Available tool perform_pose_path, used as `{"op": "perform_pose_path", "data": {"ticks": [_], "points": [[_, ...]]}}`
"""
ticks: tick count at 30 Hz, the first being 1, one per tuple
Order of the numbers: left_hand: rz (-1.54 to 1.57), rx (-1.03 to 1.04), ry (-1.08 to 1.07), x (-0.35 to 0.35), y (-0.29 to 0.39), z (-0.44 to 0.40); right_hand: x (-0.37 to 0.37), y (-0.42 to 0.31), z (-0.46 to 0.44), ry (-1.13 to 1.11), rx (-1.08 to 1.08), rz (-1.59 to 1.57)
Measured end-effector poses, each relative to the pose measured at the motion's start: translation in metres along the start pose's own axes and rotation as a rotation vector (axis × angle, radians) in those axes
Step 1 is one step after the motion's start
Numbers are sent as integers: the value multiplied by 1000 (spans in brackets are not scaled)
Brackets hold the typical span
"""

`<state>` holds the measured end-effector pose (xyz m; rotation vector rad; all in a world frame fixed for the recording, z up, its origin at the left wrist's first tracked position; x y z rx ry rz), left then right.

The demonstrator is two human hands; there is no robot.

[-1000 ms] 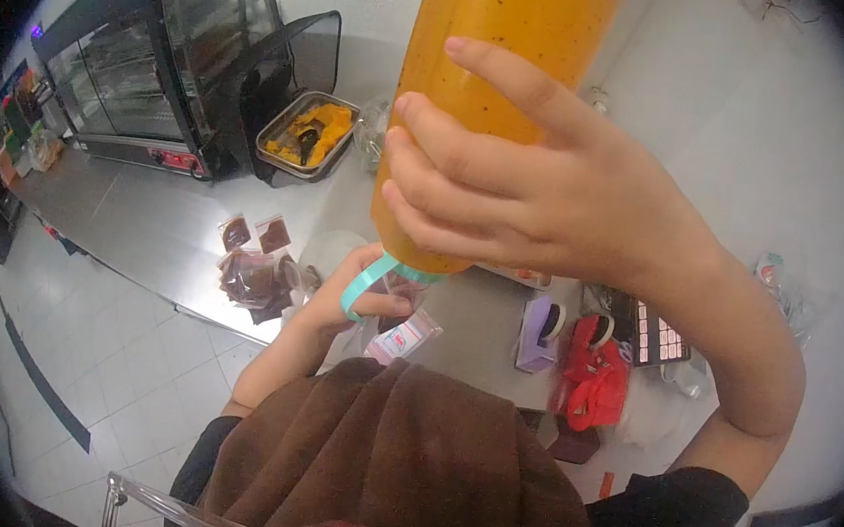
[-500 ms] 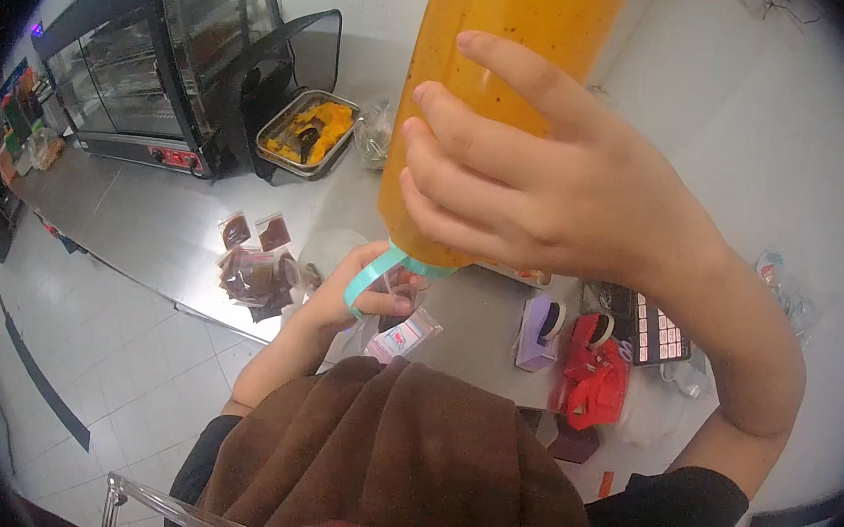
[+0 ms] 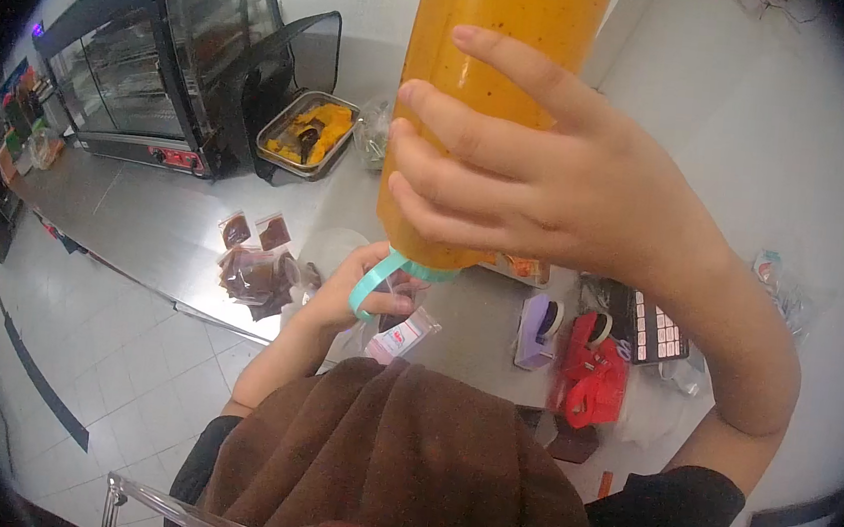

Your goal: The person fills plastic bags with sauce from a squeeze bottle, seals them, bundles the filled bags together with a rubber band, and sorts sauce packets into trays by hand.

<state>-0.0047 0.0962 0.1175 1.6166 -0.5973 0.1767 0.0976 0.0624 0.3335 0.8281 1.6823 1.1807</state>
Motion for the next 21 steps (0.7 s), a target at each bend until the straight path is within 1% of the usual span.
{"op": "perform_pose_path", "data": {"ticks": [4,10,13,16,21], "points": [[18,-50,-4,-1,-5,2,-3,0,1,11,2,26],[-8,-48,-1,0,-7,3,-4,-1,1,14,3,21],[51,-43,14,3,-4,5,-7,0,0,-2,6,14],[-3,-21,-3,1,-5,5,-8,0,0,-11,14,2],[-6,-39,-15,4,0,8,-9,1,-1,1,-2,11]]}}
Point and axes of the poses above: each hand's wrist, its own z-axis away from the middle knuckle, its own x-axis out of the palm, y = z × x, the point moved 5 cm from there along -z, towards the middle knuckle, and after that the axes turned 15 degrees about y, right-handed, at the moved point
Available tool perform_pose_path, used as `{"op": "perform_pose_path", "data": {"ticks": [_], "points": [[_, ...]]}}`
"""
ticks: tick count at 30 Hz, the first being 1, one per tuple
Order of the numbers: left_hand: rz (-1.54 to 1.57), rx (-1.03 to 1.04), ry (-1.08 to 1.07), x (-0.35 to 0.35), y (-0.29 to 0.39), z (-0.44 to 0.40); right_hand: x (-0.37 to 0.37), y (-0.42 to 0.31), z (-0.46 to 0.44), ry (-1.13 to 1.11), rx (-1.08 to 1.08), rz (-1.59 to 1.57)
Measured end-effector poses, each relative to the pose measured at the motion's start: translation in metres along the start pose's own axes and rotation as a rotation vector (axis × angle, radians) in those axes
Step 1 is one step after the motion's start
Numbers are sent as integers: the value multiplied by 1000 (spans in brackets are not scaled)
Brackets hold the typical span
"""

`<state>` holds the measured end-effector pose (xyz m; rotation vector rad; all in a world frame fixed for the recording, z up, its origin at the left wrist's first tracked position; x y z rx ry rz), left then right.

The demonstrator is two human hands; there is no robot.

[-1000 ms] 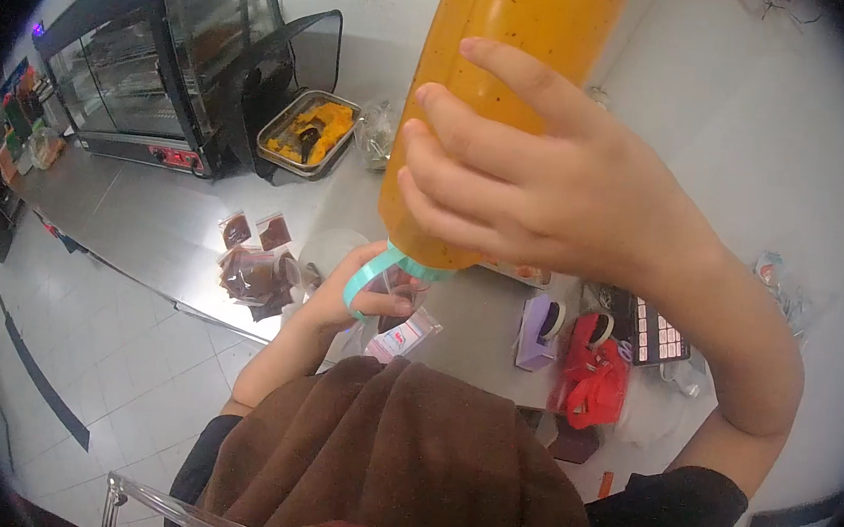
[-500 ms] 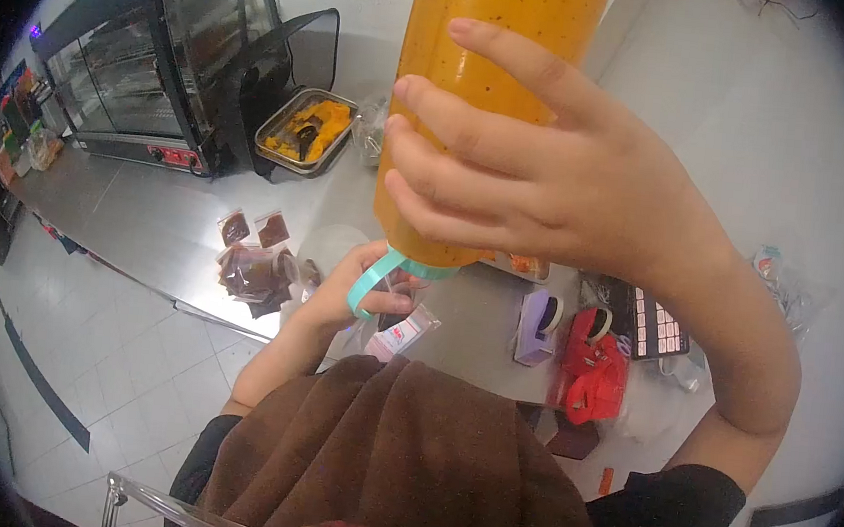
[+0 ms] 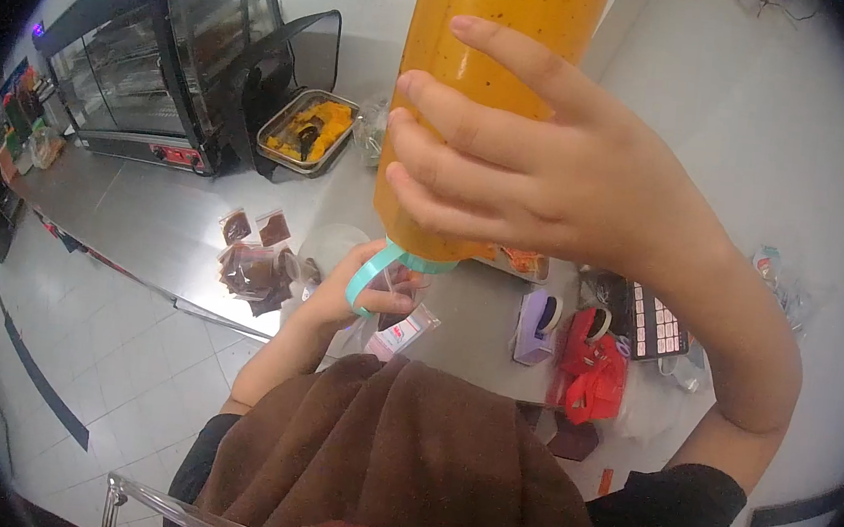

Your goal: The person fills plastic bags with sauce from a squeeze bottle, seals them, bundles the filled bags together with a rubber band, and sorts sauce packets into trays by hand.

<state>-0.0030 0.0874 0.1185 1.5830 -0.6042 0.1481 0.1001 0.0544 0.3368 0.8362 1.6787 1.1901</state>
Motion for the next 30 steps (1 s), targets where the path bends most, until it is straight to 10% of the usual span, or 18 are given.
{"op": "perform_pose_path", "data": {"ticks": [30], "points": [[-5,11,32,-4,-1,-1,6,-4,-4,66,-17,0]]}}
Point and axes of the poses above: each hand's wrist, its own z-axis away from the middle knuckle, its own x-axis out of the palm, y = z × x, the point moved 5 cm from there along -z, towards the middle knuckle, and after that the axes turned 15 degrees about y, right-handed, at the moved point
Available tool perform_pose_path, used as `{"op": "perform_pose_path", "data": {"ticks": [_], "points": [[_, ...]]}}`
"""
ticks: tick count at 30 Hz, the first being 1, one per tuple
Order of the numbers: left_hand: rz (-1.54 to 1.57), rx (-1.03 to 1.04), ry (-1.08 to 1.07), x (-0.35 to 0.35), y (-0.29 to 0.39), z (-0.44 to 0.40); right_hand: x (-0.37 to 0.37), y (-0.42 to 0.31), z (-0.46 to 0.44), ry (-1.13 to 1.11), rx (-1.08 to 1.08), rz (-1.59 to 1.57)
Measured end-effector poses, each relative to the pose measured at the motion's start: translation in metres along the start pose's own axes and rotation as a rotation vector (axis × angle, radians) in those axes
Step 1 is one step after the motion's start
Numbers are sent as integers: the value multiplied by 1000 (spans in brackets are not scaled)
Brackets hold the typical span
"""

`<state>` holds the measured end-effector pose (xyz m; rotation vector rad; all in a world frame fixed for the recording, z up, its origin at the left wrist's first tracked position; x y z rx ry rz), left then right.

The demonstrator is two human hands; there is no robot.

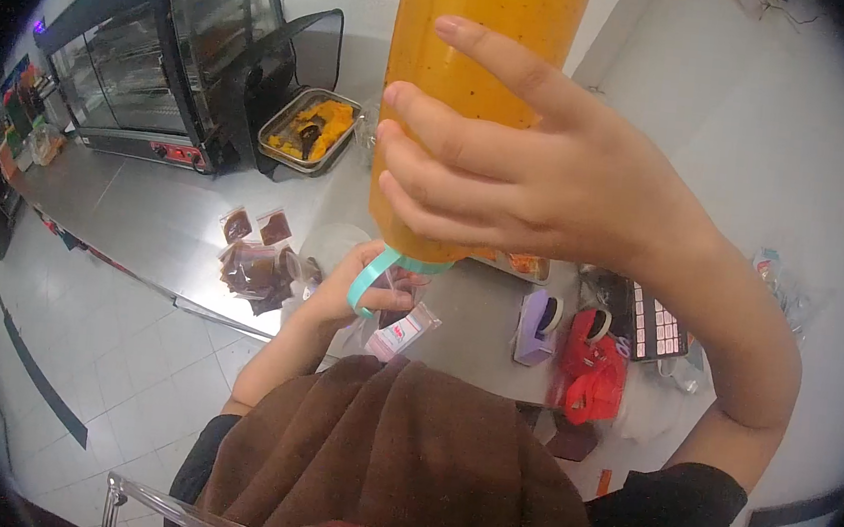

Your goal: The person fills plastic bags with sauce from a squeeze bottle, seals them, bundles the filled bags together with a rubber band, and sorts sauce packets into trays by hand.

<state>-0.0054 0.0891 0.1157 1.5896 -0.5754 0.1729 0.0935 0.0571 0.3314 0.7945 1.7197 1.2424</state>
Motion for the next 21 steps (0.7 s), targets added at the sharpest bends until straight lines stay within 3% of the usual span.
{"op": "perform_pose_path", "data": {"ticks": [21], "points": [[-67,2,-4,-4,-2,-3,6,0,1,-12,13,-4]]}}
Point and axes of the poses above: each hand's wrist, its own z-axis away from the middle knuckle, its own x-axis out of the palm, y = z × x, the point moved 5 cm from there along -z, towards the middle knuckle, and after that the axes turned 15 degrees about y, right-handed, at the moved point
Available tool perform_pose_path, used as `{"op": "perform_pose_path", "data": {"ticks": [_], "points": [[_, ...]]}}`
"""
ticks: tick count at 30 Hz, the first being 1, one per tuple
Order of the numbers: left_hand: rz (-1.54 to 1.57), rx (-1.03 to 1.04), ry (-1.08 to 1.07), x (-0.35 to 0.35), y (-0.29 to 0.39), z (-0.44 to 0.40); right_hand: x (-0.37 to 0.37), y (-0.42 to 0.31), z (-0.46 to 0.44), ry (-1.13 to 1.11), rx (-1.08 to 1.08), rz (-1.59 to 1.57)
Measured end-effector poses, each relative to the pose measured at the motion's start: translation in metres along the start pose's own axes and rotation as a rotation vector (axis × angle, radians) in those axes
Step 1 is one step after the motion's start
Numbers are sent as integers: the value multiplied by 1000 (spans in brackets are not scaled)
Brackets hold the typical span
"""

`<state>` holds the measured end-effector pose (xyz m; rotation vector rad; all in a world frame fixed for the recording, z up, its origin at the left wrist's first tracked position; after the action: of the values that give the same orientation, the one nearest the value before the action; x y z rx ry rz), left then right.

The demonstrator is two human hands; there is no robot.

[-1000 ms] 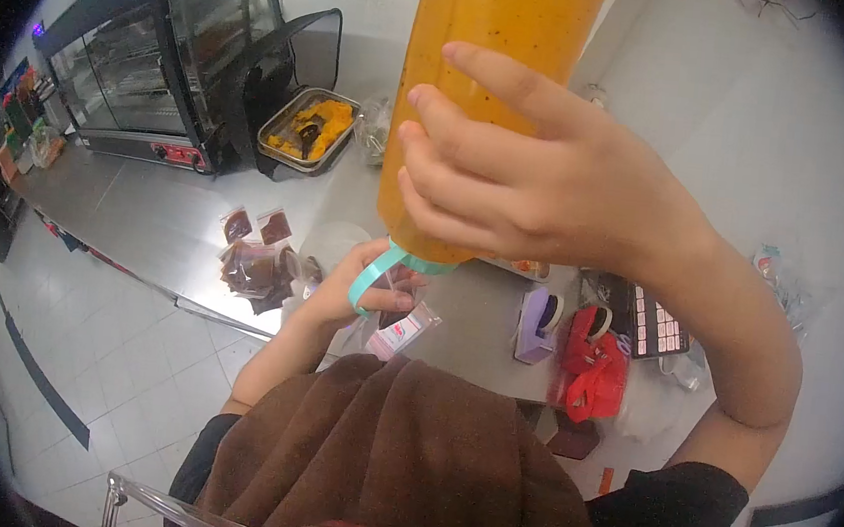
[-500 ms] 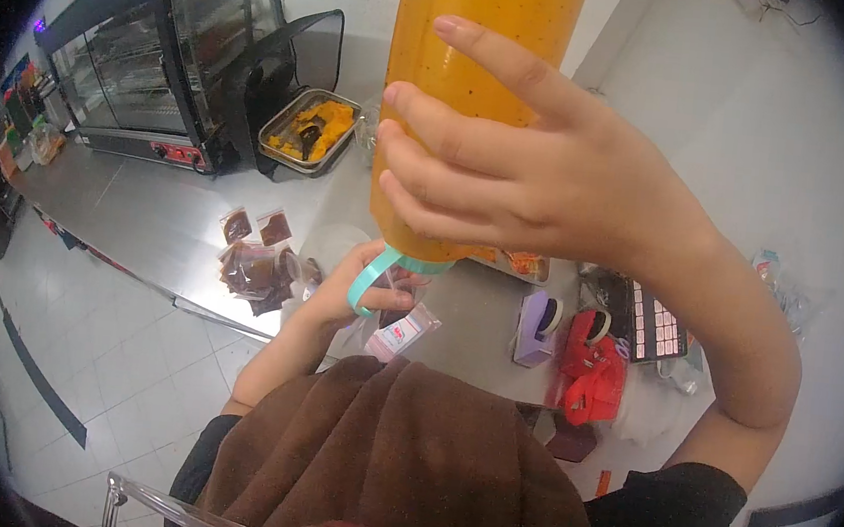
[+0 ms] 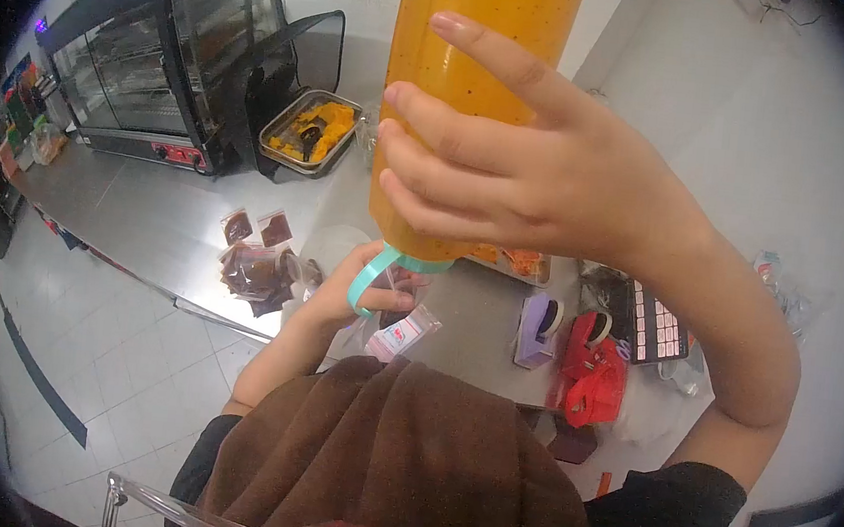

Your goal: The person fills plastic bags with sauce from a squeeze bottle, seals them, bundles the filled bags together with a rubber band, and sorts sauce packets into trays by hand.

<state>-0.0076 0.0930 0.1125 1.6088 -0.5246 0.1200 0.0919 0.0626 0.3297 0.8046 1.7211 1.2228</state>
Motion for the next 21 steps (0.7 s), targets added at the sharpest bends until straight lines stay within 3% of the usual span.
{"op": "perform_pose_path", "data": {"ticks": [13,16,21], "points": [[8,34,-21,5,1,0,0,-3,8,25,5,-18],[107,-12,86,8,3,1,1,-4,12,-3,-11,-23],[-7,19,72,-9,-11,-5,11,-12,27,-63,71,-69]]}}
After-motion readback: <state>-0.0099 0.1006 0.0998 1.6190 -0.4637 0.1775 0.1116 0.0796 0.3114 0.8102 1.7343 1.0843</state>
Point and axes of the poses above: each hand's wrist, its own z-axis away from the middle knuckle, its own x-axis out of the palm, y = z × x, the point moved 5 cm from there along -z, towards the middle knuckle, and after that the axes turned 15 degrees about y, right-handed, at the moved point
